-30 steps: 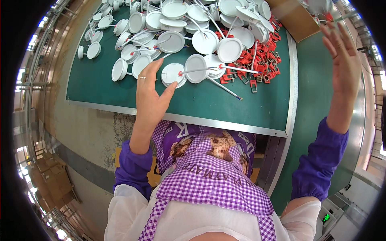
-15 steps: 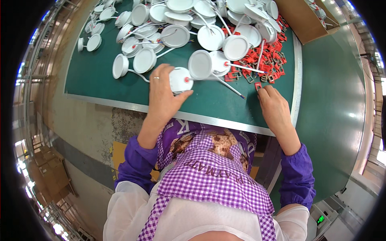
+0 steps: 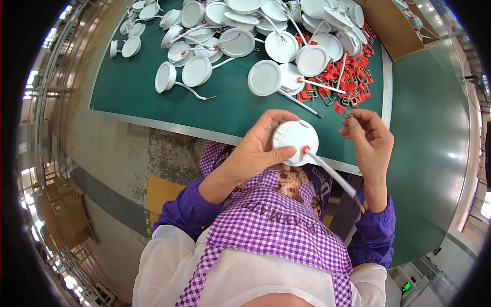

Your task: Manually assembling LED light components by attaching red clips and wiring to the fixture housing.

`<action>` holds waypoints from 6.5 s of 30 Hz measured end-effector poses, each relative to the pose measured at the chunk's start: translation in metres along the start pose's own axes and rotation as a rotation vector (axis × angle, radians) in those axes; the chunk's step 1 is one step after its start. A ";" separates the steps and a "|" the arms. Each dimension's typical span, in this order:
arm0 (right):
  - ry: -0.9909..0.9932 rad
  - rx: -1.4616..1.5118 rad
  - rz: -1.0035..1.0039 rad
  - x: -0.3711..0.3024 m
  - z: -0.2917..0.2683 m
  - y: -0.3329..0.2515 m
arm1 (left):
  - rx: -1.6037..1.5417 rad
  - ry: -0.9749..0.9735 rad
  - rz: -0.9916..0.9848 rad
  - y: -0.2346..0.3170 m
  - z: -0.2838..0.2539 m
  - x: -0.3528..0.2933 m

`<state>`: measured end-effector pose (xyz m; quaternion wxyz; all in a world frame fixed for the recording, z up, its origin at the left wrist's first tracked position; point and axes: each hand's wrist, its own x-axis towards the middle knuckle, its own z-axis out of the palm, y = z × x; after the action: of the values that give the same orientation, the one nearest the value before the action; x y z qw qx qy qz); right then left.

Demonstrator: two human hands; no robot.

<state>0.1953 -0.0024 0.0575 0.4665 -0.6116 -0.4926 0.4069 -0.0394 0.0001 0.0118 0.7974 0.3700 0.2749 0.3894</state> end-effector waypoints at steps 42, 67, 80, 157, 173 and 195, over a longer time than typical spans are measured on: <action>0.021 -0.441 -0.422 -0.036 0.030 0.010 | 0.668 0.194 0.186 0.000 0.033 0.014; -0.409 -0.071 0.241 -0.030 -0.006 -0.005 | 0.770 -0.074 0.072 -0.004 0.038 -0.003; -0.198 -0.711 -0.312 0.024 0.002 0.043 | -0.027 0.044 -0.121 0.011 0.004 0.006; -0.422 -0.073 0.166 0.027 -0.028 -0.004 | 0.727 0.142 0.300 0.012 0.001 0.009; -0.197 -0.428 -0.169 0.057 0.014 0.023 | 1.605 0.484 0.666 -0.001 -0.064 0.060; -0.107 -0.173 -0.089 0.007 0.047 0.002 | 0.011 0.355 0.066 -0.006 -0.001 0.004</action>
<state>0.1516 0.0121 0.0446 0.4025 -0.6045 -0.5768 0.3739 -0.0352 0.0014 0.0056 0.7211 0.3085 0.4014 0.4730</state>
